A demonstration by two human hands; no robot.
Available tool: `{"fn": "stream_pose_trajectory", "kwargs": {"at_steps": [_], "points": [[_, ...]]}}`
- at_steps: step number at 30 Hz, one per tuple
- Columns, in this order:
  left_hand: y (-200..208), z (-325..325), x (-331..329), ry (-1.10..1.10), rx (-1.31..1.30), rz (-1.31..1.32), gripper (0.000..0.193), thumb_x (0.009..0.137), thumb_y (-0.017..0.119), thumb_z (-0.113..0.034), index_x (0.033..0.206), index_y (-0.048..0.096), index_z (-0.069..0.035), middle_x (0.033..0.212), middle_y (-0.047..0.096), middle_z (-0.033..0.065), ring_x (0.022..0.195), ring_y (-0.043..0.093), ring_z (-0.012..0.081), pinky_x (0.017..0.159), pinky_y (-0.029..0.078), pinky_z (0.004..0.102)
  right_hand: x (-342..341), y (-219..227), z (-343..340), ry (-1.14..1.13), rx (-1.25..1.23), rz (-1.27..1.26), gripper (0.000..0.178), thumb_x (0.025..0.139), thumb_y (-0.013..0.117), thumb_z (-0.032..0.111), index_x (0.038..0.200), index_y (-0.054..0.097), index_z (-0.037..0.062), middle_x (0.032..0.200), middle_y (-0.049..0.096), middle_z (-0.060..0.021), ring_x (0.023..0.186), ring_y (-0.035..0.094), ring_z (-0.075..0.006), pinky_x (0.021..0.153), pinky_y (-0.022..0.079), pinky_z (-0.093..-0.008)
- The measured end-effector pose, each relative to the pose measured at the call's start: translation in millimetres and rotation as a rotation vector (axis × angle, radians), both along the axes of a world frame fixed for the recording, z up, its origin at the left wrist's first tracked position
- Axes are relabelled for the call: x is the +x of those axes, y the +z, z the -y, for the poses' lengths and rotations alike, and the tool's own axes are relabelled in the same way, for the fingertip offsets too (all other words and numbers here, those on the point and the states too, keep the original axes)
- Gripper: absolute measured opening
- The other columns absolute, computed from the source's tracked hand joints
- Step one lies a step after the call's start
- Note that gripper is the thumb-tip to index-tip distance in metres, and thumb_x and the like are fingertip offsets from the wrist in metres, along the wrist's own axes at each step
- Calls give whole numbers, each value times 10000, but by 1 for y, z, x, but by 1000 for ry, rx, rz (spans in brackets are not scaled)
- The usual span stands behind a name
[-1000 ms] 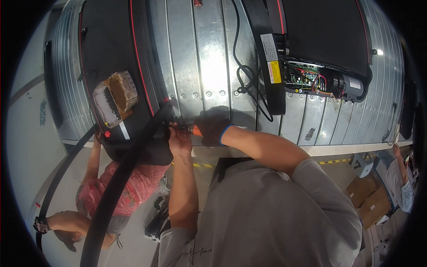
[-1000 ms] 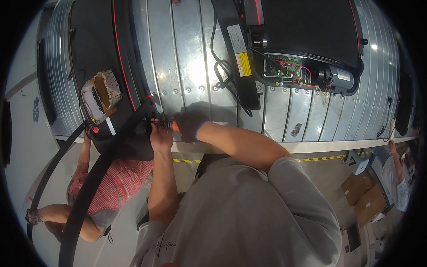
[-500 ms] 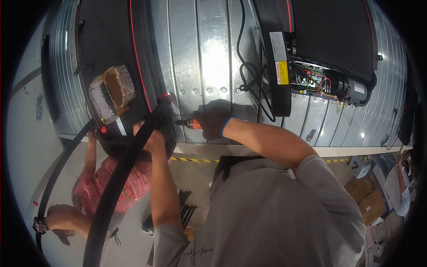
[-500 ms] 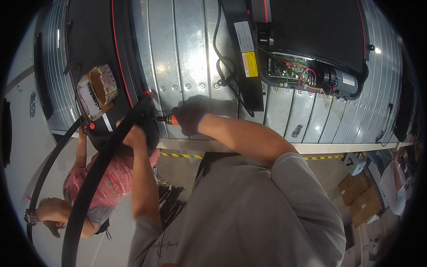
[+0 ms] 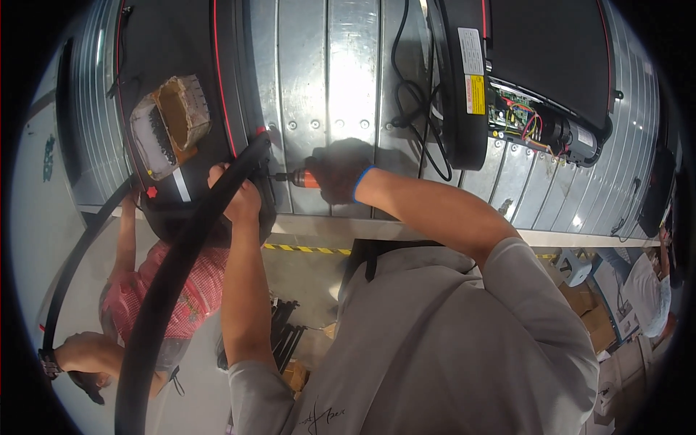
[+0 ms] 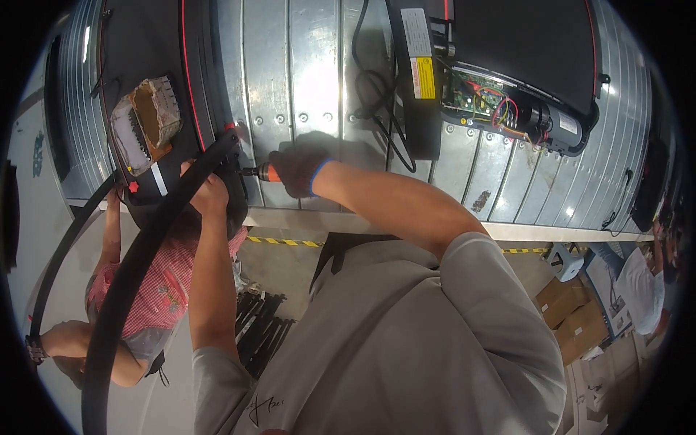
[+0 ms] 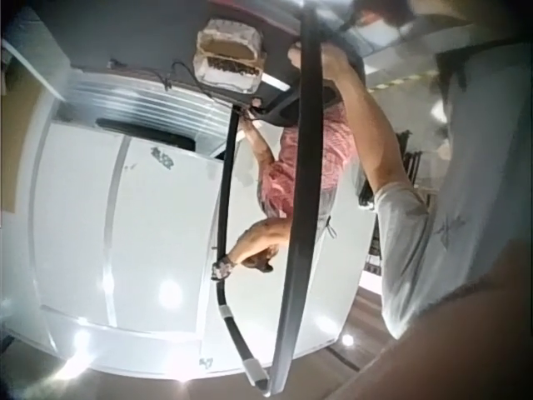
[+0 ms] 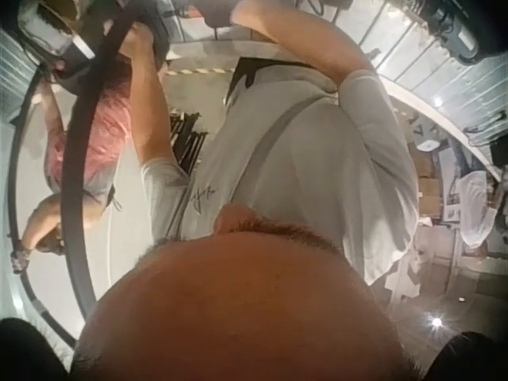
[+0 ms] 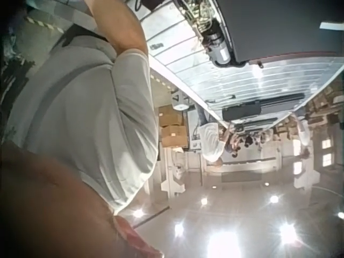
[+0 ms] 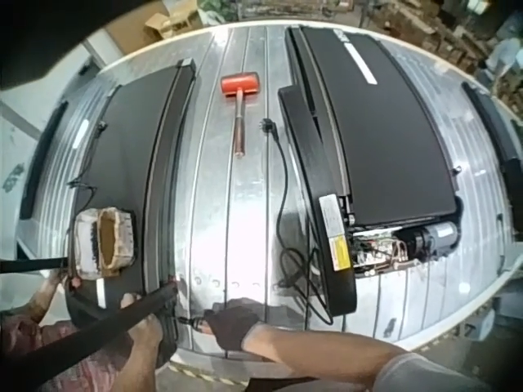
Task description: Assembling the base and motor housing of electric treadmills on a factory production line.
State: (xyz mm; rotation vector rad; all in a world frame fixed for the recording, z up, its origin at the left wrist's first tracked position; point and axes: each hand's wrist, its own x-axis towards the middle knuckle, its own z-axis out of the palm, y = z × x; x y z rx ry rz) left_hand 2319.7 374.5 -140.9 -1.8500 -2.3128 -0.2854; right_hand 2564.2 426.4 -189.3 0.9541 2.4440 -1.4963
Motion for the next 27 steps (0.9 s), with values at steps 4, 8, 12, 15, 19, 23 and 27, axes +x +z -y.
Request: {"fn": "stream_pose_trajectory", "kwargs": {"at_steps": [4,8,12,15,19,23,27], "points": [[-8,-11,21,22,95,208,110,940,613,-101,971,589,1,910,644,183,921,635,372,848,494,453,25,12,-4,14,14,64,572,761,766,259,1310,643,155,1188,693,-151,1086,692,-353,914,546,-493],[-42,24,-121,68,-138,-392,321,956,673,-207,1193,646,7,1217,621,245,1060,612,454,941,491,525,35,-14,24,-100,-179,-252,766,713,848,178,1435,594,198,1332,671,-145,1224,641,-327,1045,499,-432],[-182,-39,278,-328,-42,306,322,952,678,-205,1193,646,7,1218,618,246,1054,612,452,934,492,526,94,-67,66,-316,-9,-273,764,654,892,297,1367,636,204,1196,721,-120,1137,676,-313,982,523,-446],[-191,-1,410,-408,-13,606,324,948,683,-203,1192,646,6,1219,615,246,1049,612,451,927,492,527,113,-35,63,-189,7,7,579,588,867,304,1138,704,222,1076,737,-98,1017,709,-325,840,564,-475],[-202,68,341,-543,-111,646,326,943,689,-201,1191,645,6,1219,611,248,1042,612,449,918,492,528,177,-61,87,-405,115,106,526,552,825,252,1056,688,192,1001,719,-113,977,709,-360,829,562,-502],[-178,76,207,-458,-78,506,328,938,695,-198,1190,645,6,1220,608,249,1034,613,448,909,492,528,263,-49,122,-397,-16,83,617,617,844,306,1200,666,212,1141,712,-113,1071,692,-343,898,548,-475],[-131,84,118,-434,-30,392,331,933,701,-196,1188,644,6,1221,604,250,1027,613,446,900,492,529,387,2,198,-620,-57,104,647,721,837,350,1308,614,195,1140,718,-142,1082,693,-352,948,532,-463]]}}
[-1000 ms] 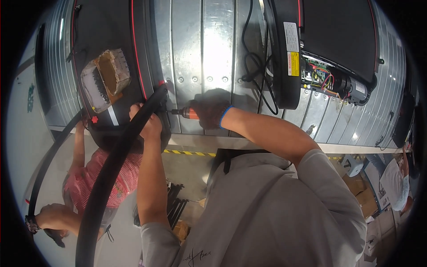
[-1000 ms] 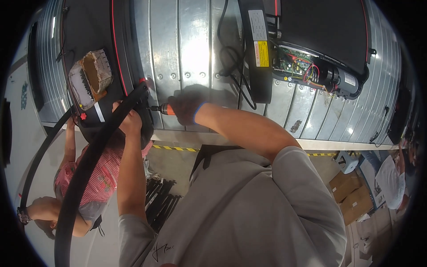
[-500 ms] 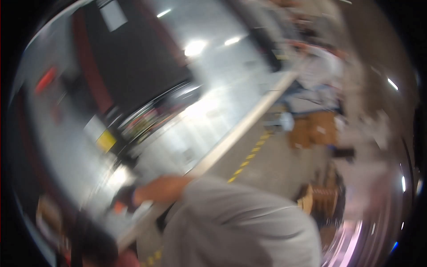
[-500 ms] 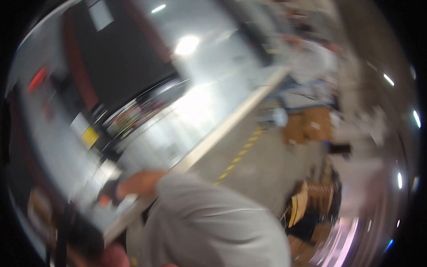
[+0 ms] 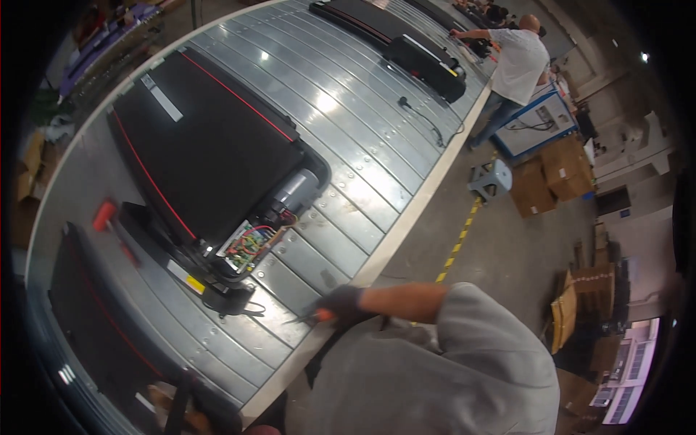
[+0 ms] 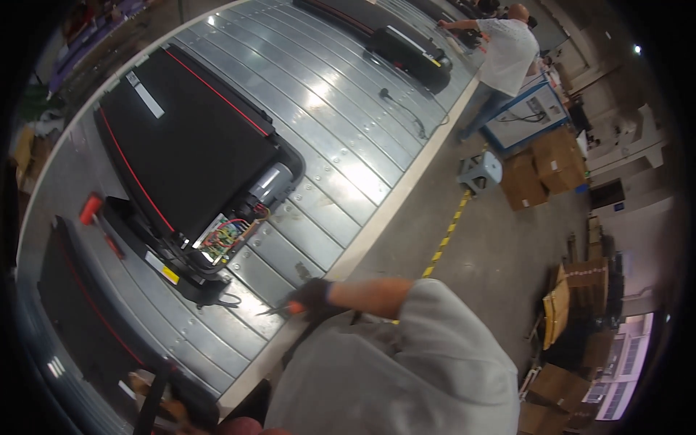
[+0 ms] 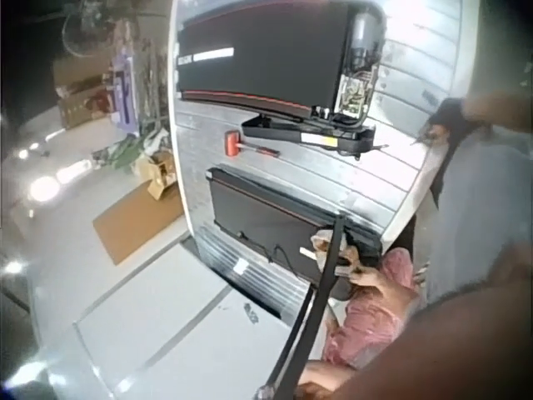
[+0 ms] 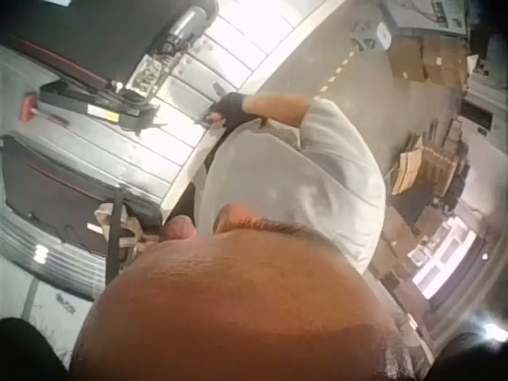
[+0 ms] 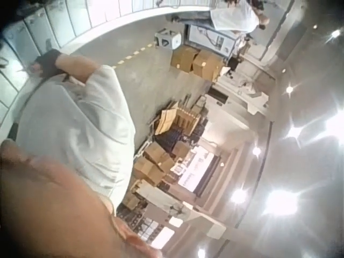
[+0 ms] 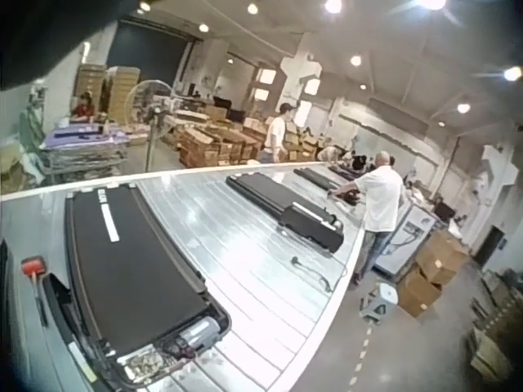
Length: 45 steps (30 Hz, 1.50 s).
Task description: Assembling the base and motor housing of electric treadmills on a factory production line.
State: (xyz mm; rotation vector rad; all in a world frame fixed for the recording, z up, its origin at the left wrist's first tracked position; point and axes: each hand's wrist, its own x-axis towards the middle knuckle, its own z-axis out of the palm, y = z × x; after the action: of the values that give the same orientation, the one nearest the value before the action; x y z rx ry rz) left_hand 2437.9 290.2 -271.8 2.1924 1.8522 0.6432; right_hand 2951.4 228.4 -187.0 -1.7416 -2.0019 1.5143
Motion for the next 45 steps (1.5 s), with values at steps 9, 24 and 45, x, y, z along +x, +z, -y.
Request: {"fn": "stream_pose_trajectory", "kwargs": {"at_steps": [9,24,45], "points": [[130,124,-1,213,117,-160,337,922,715,-190,1186,643,6,1223,595,253,1011,613,442,879,493,531,320,20,167,-559,-212,599,803,713,839,530,1331,555,106,1176,702,-217,1104,674,-424,955,542,-503],[108,18,530,301,178,220,239,855,758,-55,1045,619,-18,990,547,168,896,615,353,726,487,441,744,-51,32,-539,-86,692,696,714,828,432,1237,556,61,1146,722,-195,1075,698,-398,940,564,-477],[15,-51,605,967,-85,850,382,1046,561,-171,1374,500,14,1183,656,170,1096,652,242,875,570,363,398,-122,-522,-682,76,-456,807,798,854,448,1338,581,-87,1226,706,-232,1043,722,-303,910,566,-430]]}}
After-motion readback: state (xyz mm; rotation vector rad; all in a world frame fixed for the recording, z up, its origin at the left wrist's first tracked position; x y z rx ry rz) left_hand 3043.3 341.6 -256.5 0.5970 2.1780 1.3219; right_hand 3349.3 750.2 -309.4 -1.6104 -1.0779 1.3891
